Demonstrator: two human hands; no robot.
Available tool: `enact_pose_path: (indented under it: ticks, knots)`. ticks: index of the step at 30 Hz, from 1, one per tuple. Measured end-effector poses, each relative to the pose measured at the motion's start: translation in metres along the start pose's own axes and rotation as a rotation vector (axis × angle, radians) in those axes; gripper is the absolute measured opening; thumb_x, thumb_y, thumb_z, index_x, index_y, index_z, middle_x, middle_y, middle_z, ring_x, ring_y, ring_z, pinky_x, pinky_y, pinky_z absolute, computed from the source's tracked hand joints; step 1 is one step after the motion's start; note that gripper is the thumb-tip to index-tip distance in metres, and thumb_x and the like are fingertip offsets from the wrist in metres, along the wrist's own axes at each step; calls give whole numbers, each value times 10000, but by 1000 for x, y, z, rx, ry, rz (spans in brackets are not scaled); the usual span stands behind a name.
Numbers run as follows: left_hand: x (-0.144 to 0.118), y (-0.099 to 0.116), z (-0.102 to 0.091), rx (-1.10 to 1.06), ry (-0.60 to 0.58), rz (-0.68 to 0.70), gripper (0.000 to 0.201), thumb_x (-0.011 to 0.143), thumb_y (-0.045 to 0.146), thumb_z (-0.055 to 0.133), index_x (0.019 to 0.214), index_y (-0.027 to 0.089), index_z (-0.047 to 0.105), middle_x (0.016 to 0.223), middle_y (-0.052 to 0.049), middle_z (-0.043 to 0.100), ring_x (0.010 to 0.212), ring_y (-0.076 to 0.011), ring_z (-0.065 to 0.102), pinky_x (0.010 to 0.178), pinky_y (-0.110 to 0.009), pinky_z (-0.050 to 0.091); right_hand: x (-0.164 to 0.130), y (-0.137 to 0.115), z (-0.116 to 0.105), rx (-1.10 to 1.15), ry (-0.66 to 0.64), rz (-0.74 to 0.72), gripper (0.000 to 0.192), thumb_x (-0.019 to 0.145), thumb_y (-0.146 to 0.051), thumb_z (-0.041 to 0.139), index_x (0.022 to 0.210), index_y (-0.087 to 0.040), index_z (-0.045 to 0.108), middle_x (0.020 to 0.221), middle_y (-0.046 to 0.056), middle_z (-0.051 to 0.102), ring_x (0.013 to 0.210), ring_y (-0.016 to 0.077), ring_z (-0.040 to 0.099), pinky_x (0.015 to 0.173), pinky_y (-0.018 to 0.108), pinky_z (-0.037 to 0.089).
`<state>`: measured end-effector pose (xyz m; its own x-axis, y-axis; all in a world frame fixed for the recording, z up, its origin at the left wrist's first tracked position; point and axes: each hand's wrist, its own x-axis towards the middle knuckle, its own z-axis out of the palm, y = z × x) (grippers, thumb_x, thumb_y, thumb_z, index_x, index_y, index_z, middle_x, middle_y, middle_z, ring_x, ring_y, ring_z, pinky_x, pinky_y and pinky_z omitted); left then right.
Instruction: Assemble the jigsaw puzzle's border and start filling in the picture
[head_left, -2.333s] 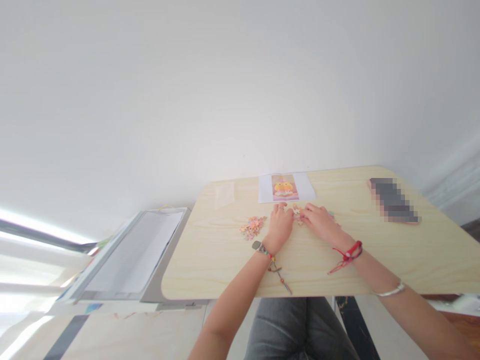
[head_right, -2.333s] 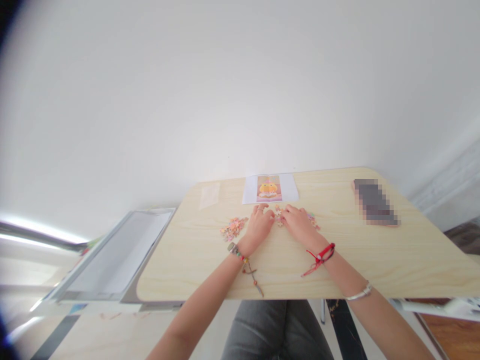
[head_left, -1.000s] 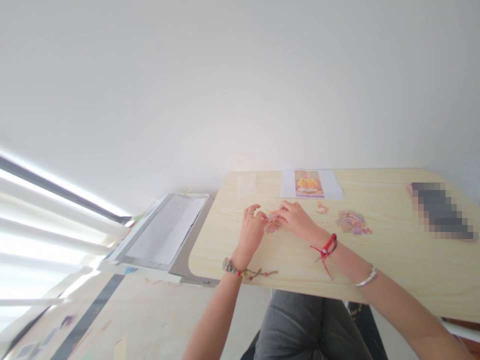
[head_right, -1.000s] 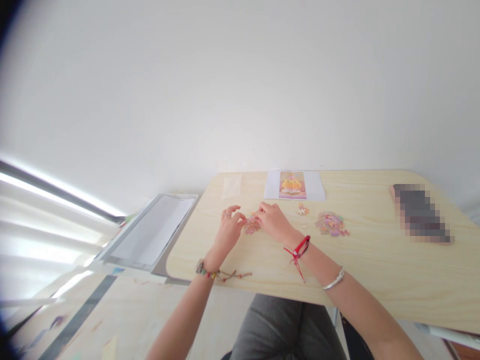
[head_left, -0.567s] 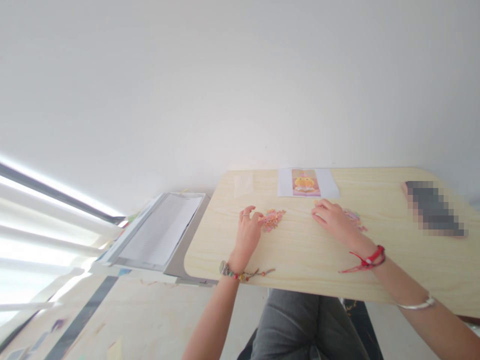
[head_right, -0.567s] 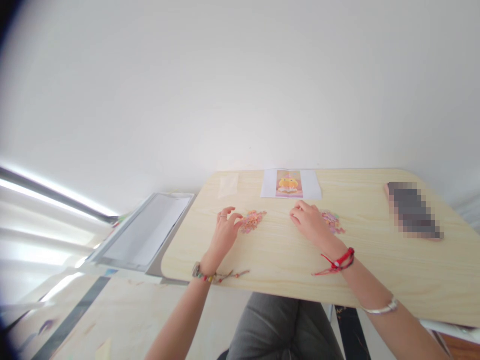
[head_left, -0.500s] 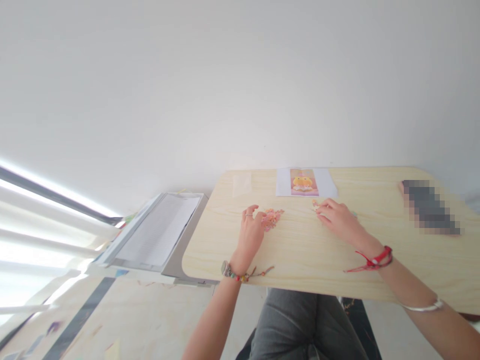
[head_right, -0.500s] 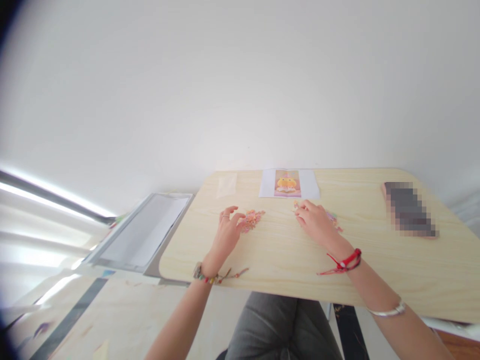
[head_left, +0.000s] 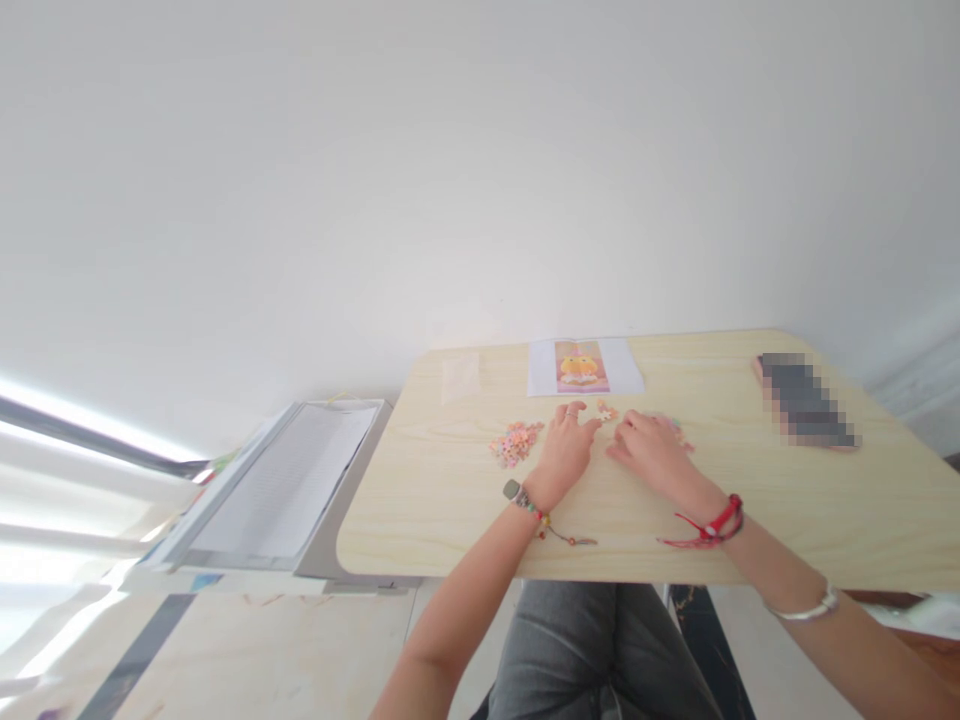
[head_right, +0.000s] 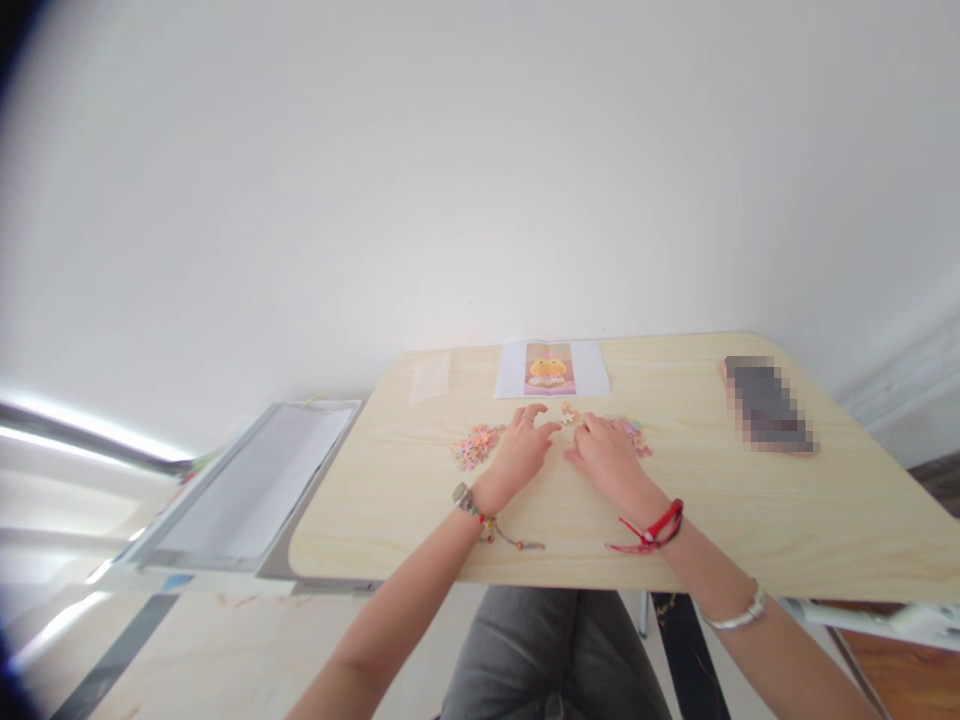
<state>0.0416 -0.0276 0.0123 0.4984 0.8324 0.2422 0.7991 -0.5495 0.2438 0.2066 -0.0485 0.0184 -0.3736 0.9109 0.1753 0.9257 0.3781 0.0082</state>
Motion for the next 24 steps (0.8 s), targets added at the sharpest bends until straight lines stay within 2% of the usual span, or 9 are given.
enact_pose_path:
  ticks: [4,8,12,14,18,20,24]
  knots:
    - [2,-2,3,5,-18,4,298,806,63,513,1024,241,611,1201,-87,449,1133,-251,423,917,-398,443,4,-8,3,-39,-3,1,193,858,-184,464,768,-148,631,850,106,614,796,236,575,734,367,386]
    - [-8,-6,2,-10,-3,-19,228,810,106,546,994,222,613,1197,-89,451,1124,-247,425,940,-402,427,8,-6,9,109,9,-108,258,886,-146,400,758,-160,623,982,111,611,866,215,580,759,351,408]
    - [-17,-8,-2,-12,16,-39,238,800,143,586,1031,199,585,1194,-106,457,1133,-255,423,948,-417,421,11,-5,12,274,-26,-148,220,878,-141,435,771,-152,627,932,97,608,862,190,586,766,318,422]
    - [-19,-10,-3,-4,20,-40,248,794,128,587,1031,199,579,1198,-106,456,1137,-255,422,943,-421,424,13,-6,11,292,-15,-116,194,870,-147,450,802,-147,632,981,107,601,860,191,589,765,322,428]
    - [-21,-13,-3,6,21,-48,213,775,125,609,971,205,592,1202,-97,455,1132,-256,430,936,-440,425,10,-6,9,285,57,-102,146,846,-150,495,877,-149,637,1092,129,575,982,230,566,803,350,424]
    - [-22,-12,-3,-1,24,-57,192,765,163,637,949,203,600,1205,-97,457,1132,-264,430,939,-452,421,6,-6,9,282,72,-127,135,846,-164,506,876,-157,638,1073,121,581,971,232,569,796,354,424]
    - [-19,-6,1,-6,7,-68,110,767,200,641,873,175,623,1199,-112,470,1134,-276,436,952,-435,410,4,-5,14,220,62,-155,148,844,-142,503,782,-157,638,921,94,601,827,211,586,739,344,420]
